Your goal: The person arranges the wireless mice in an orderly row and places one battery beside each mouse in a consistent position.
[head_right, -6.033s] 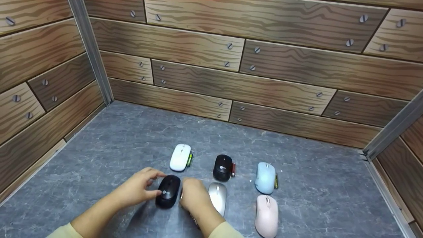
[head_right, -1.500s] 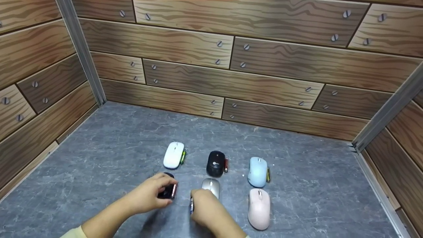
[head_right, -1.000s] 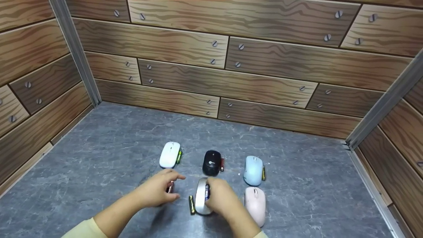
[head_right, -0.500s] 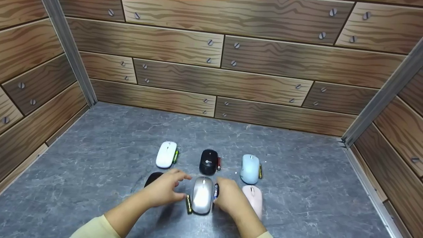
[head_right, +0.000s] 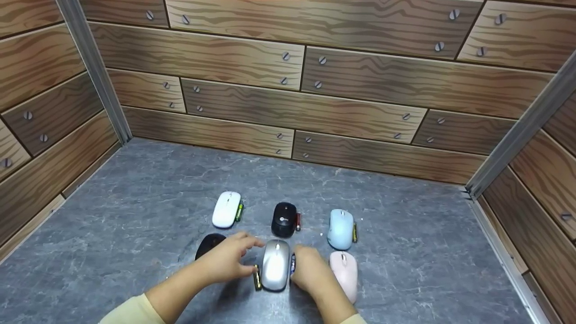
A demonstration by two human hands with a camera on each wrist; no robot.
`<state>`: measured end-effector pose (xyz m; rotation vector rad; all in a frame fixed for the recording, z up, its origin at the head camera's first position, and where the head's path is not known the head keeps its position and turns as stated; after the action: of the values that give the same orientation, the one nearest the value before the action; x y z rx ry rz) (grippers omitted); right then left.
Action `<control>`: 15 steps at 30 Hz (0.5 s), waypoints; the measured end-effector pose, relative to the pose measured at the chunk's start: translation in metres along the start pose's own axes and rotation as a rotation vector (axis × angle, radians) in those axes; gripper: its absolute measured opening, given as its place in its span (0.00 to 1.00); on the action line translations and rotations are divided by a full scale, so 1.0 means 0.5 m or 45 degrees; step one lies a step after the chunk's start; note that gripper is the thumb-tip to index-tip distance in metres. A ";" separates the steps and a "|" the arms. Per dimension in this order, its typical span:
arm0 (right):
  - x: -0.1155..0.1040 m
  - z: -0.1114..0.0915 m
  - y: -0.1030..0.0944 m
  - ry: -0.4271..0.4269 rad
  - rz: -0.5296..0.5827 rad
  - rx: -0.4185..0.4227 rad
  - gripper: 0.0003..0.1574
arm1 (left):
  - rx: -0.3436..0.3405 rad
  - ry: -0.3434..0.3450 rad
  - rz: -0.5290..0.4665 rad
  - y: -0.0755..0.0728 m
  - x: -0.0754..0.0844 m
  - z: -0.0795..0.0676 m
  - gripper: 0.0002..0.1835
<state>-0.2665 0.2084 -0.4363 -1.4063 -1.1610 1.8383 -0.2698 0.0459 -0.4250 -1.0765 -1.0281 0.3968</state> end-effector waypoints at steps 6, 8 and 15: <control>0.006 0.005 0.013 0.021 -0.009 -0.010 0.21 | -0.013 0.003 0.009 0.005 0.000 -0.001 0.26; 0.006 0.007 0.015 0.027 0.002 -0.013 0.21 | -0.017 0.004 0.003 0.006 0.001 -0.002 0.26; 0.001 0.010 0.018 -0.030 0.027 -0.008 0.19 | -0.018 0.021 0.003 0.006 0.001 -0.003 0.26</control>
<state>-0.2707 0.2031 -0.4441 -1.4094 -1.1689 1.8721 -0.2675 0.0469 -0.4276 -1.0925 -1.0163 0.3822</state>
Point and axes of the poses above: each hand's wrist, its own z-axis towards the middle knuckle, its own y-axis out of the palm, x = y × z, the point moved 6 cm from there along z, towards the middle knuckle, and after that the axes turned 5 degrees about z, right-handed, at the moved point
